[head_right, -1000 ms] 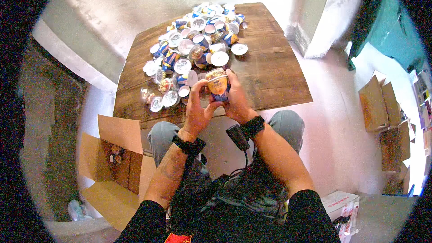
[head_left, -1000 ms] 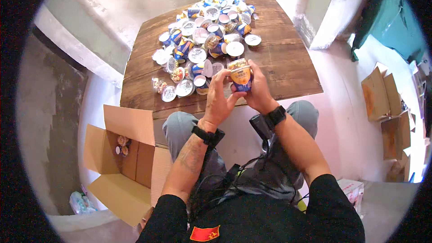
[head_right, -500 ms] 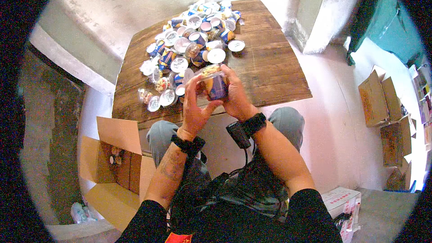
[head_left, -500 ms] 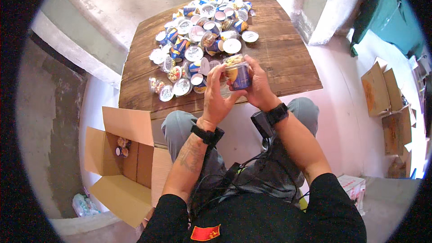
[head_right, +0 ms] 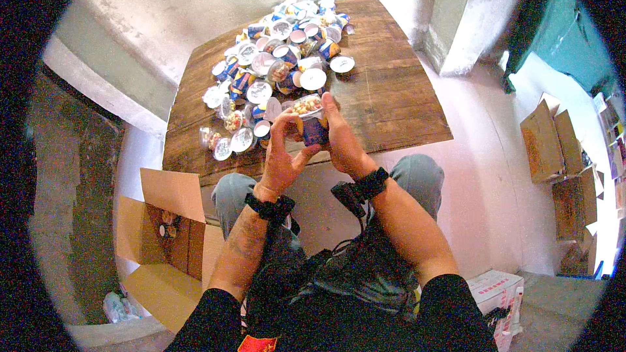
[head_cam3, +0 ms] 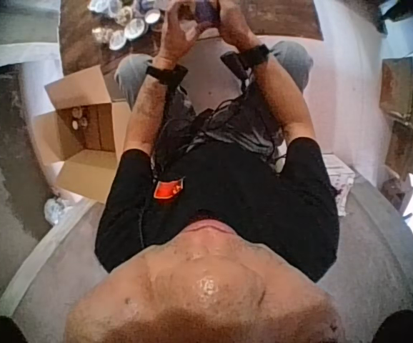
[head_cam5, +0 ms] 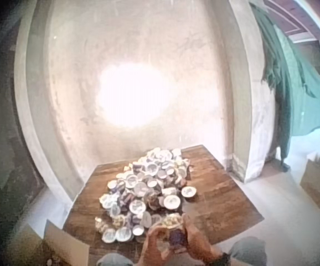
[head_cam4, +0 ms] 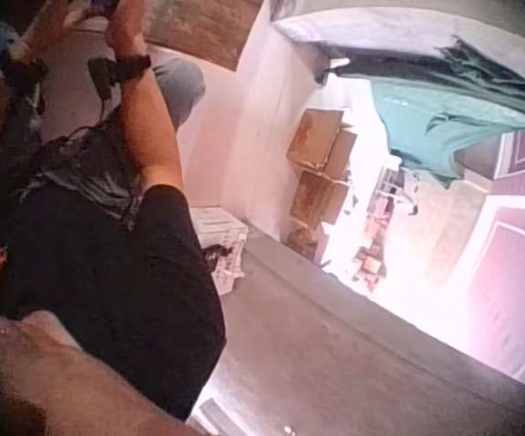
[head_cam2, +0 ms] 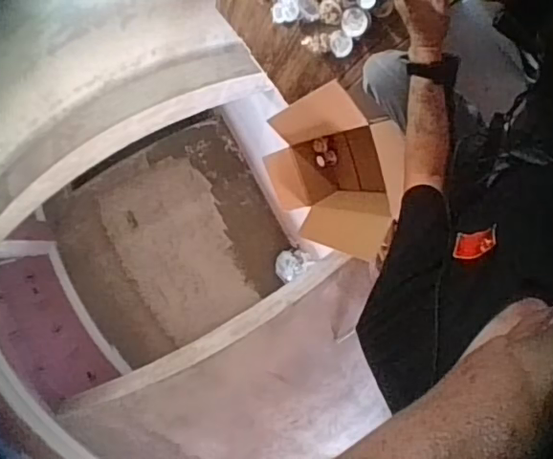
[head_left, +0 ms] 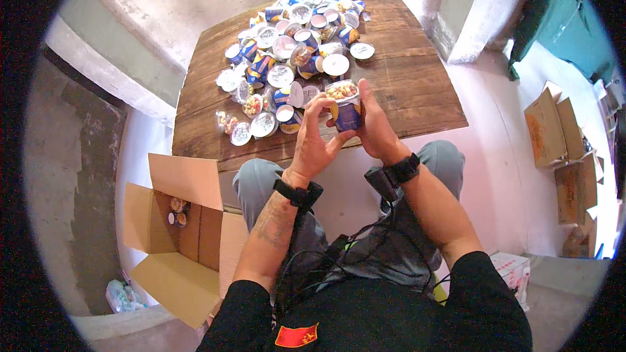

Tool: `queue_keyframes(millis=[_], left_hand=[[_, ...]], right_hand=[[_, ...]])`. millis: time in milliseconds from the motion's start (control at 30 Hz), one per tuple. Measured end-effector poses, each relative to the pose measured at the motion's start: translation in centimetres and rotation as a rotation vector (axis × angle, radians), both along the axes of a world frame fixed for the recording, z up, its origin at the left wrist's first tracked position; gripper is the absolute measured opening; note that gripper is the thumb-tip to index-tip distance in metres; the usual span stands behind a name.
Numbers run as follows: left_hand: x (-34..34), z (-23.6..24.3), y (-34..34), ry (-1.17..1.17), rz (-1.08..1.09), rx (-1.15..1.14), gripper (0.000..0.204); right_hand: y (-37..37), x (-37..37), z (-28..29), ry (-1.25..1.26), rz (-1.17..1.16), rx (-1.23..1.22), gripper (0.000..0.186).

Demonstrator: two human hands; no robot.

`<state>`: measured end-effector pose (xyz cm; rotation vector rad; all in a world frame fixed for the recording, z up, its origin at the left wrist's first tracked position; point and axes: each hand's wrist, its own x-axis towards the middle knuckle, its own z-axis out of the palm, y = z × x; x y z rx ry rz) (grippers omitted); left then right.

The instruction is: Packing small yogurt or food cups into cardboard boxes.

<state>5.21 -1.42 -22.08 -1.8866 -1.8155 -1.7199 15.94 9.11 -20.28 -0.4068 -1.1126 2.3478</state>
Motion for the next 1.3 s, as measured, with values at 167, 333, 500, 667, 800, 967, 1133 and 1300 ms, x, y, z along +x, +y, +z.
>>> queue_keyframes(millis=[167, 333, 500, 667, 800, 967, 1133, 1300], left_hand=[[0.0, -0.2, -0.1, 0.017, -0.016, -0.009, 0.072], [-0.1, -0.6, 0.3, 0.147, 0.020, 0.000, 0.074], [0.2, -0.6, 0.0, 0.051, -0.015, 0.008, 0.075], [0.4, -0.3, 0.3, -0.006, -0.036, 0.000, 0.077], [0.2, -0.3, 0.7, 0.105, 0.046, 0.034, 0.076], [0.1, -0.2, 0.4, 0.116, 0.078, 0.007, 0.074], [0.5, 0.7, 0.1, 0.116, 0.068, 0.023, 0.071], [0.3, 0.1, 0.4, 0.122, 0.060, 0.048, 0.072]], right_hand=[[0.6, 0.4, -0.3, -0.028, 0.051, 0.054, 0.050], [0.7, -0.7, -2.4, -0.053, -0.148, 0.341, 0.047], [-0.5, 0.2, 0.8, 0.036, 0.040, -0.068, 0.045], [0.3, 0.4, 0.1, 0.037, 0.064, -0.182, 0.043], [0.5, -0.3, -1.3, 0.038, -0.017, -0.147, 0.042], [-0.4, 0.1, 0.4, 0.013, -0.056, -0.035, 0.042], [-0.4, 0.3, 0.4, 0.027, -0.003, -0.081, 0.043], [0.1, 0.0, -0.6, -0.002, -0.015, -0.052, 0.046]])
